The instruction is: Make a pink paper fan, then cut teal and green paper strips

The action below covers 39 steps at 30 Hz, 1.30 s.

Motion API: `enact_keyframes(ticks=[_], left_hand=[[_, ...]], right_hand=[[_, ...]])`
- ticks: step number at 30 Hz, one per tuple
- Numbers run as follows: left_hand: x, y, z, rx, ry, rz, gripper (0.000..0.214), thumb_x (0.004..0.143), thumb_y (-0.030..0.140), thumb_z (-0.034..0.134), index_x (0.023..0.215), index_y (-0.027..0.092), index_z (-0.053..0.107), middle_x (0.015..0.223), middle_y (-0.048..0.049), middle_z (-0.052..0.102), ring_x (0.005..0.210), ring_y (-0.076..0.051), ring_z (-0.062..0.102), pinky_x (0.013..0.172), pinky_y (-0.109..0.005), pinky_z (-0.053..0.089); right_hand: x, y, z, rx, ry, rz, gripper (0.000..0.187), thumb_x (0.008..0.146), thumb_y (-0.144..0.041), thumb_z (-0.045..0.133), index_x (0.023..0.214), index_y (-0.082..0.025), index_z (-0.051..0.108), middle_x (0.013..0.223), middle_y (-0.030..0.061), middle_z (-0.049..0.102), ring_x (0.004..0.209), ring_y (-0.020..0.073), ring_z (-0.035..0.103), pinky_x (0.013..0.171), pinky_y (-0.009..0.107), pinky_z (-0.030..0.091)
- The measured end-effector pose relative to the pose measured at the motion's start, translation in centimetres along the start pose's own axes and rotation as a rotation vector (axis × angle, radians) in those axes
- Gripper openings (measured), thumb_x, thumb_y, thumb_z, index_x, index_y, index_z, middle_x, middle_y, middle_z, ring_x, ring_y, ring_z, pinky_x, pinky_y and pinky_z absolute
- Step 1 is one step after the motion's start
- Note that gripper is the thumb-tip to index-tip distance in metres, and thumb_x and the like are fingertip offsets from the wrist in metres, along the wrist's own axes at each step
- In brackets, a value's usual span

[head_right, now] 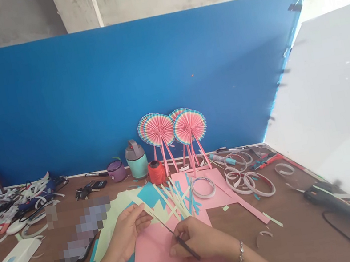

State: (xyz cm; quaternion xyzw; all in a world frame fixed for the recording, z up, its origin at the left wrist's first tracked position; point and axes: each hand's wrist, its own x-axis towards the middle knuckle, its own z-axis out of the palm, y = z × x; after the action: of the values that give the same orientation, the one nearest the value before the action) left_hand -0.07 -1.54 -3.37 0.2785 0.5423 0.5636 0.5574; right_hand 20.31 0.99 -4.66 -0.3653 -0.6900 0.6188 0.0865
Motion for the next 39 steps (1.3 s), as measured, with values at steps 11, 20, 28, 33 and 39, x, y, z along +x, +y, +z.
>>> enact_keyframes(ticks=[11, 20, 28, 33, 39], left_hand=[[0.2, -0.2, -0.1, -0.013, 0.003, 0.012, 0.025, 0.068, 0.036, 0.069, 0.061, 0.018, 0.054, 0.063, -0.0017, 0.067, 0.063, -0.014, 0.066, 0.058, -0.02, 0.049], [-0.1, 0.1, 0.1, -0.023, 0.021, 0.006, 0.026, 0.066, 0.036, 0.071, 0.058, 0.018, 0.053, 0.058, 0.0004, 0.065, 0.061, -0.013, 0.065, 0.057, -0.02, 0.049], [0.1, 0.0, 0.0, -0.025, 0.014, 0.017, 0.025, 0.065, 0.035, 0.071, 0.058, 0.018, 0.054, 0.06, -0.0016, 0.067, 0.061, -0.015, 0.067, 0.058, -0.021, 0.049], [0.1, -0.1, 0.0, -0.038, 0.017, 0.015, 0.026, 0.064, 0.036, 0.072, 0.058, 0.018, 0.054, 0.059, -0.0007, 0.066, 0.06, -0.014, 0.066, 0.057, -0.02, 0.049], [0.1, -0.1, -0.1, -0.043, 0.017, 0.018, 0.025, 0.066, 0.035, 0.071, 0.058, 0.017, 0.055, 0.06, -0.0008, 0.065, 0.06, -0.014, 0.065, 0.056, -0.02, 0.049]], right_hand=[[0.3, 0.8, -0.1, 0.003, 0.012, -0.019, 0.032, 0.068, -0.042, 0.068, 0.076, -0.011, 0.062, 0.046, -0.0073, 0.043, 0.039, 0.0034, 0.033, 0.037, 0.014, 0.026], [0.0, -0.2, -0.1, -0.024, 0.042, 0.021, 0.024, 0.066, -0.034, 0.068, 0.073, -0.012, 0.062, 0.044, -0.0077, 0.042, 0.039, 0.0042, 0.035, 0.038, 0.015, 0.027], [-0.1, -0.4, 0.0, -0.002, 0.043, 0.05, 0.014, 0.064, -0.026, 0.063, 0.068, -0.013, 0.06, 0.042, -0.0075, 0.044, 0.038, 0.005, 0.038, 0.037, 0.015, 0.026], [-0.1, -0.4, 0.0, 0.005, 0.053, 0.061, 0.012, 0.063, -0.024, 0.062, 0.067, -0.014, 0.059, 0.043, -0.0062, 0.048, 0.039, 0.0066, 0.044, 0.038, 0.016, 0.031], [0.1, 0.0, -0.1, -0.012, 0.056, 0.051, 0.009, 0.064, -0.022, 0.06, 0.064, -0.014, 0.057, 0.043, -0.0059, 0.049, 0.038, 0.0069, 0.045, 0.037, 0.016, 0.033]])
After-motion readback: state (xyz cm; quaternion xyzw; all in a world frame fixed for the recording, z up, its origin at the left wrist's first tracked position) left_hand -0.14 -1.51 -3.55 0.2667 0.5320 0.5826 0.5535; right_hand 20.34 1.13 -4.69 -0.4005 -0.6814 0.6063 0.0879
